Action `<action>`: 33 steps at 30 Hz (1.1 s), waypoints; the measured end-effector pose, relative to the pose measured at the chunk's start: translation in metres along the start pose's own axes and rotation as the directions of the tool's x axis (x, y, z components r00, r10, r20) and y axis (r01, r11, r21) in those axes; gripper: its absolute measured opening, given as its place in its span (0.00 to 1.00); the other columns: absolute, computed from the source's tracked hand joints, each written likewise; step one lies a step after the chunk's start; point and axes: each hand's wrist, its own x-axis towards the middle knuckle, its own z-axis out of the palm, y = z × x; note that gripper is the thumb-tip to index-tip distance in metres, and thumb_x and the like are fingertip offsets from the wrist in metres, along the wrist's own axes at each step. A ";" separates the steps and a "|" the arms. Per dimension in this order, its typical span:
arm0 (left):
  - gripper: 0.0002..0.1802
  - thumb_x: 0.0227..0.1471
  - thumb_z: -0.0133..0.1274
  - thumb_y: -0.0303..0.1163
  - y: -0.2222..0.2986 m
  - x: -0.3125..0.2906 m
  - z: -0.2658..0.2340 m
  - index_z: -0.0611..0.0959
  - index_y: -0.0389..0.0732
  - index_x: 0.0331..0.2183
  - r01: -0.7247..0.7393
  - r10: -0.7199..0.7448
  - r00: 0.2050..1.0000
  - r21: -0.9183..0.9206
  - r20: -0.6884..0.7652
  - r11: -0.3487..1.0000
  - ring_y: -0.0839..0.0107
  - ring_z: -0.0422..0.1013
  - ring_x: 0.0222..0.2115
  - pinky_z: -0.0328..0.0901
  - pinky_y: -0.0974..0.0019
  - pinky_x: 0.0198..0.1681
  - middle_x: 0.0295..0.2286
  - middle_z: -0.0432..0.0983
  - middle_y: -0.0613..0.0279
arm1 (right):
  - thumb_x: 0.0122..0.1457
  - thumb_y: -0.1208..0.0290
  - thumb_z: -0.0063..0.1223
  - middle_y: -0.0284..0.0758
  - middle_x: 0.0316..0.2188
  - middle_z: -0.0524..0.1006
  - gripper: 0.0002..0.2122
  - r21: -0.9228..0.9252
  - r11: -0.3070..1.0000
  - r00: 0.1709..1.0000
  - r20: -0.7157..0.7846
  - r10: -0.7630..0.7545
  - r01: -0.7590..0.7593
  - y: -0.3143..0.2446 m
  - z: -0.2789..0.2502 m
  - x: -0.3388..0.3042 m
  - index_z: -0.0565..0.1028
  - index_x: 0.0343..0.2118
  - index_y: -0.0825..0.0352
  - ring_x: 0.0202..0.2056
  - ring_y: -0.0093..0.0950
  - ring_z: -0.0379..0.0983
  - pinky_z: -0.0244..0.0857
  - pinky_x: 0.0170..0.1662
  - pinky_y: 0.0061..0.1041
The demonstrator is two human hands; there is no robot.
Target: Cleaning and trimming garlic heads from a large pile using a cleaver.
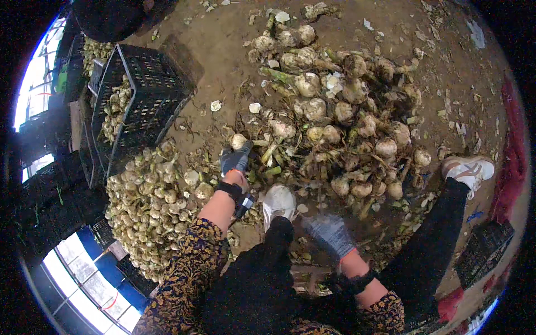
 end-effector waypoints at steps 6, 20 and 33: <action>0.14 0.42 0.53 0.29 0.041 -0.026 -0.018 0.73 0.37 0.34 0.182 -0.196 0.977 -0.791 0.080 0.584 0.71 0.69 0.27 0.64 0.71 0.29 0.23 0.72 0.59 | 0.46 0.71 0.46 0.35 0.22 0.71 0.08 -0.572 0.796 0.981 0.098 -0.170 0.195 0.001 0.005 0.002 0.72 0.31 0.60 0.25 0.35 0.68 0.62 0.26 0.33; 0.31 0.35 0.57 0.23 0.086 -0.081 -0.045 0.64 0.36 0.44 0.449 0.082 0.810 -0.705 0.580 0.549 0.75 0.66 0.34 0.63 0.72 0.39 0.35 0.69 0.61 | 0.38 0.56 0.51 0.42 0.18 0.72 0.15 -0.572 0.799 0.978 -0.026 0.206 -0.184 -0.058 -0.042 0.036 0.72 0.23 0.64 0.23 0.39 0.70 0.63 0.26 0.35; 0.33 0.37 0.54 0.24 0.096 -0.108 -0.055 0.60 0.36 0.47 0.212 0.465 0.679 -0.759 0.567 0.616 0.72 0.63 0.41 0.61 0.68 0.44 0.41 0.64 0.58 | 0.35 0.59 0.51 0.41 0.17 0.71 0.13 -0.599 0.793 0.960 0.144 0.242 -0.111 -0.065 -0.044 0.044 0.72 0.20 0.63 0.21 0.38 0.69 0.63 0.25 0.35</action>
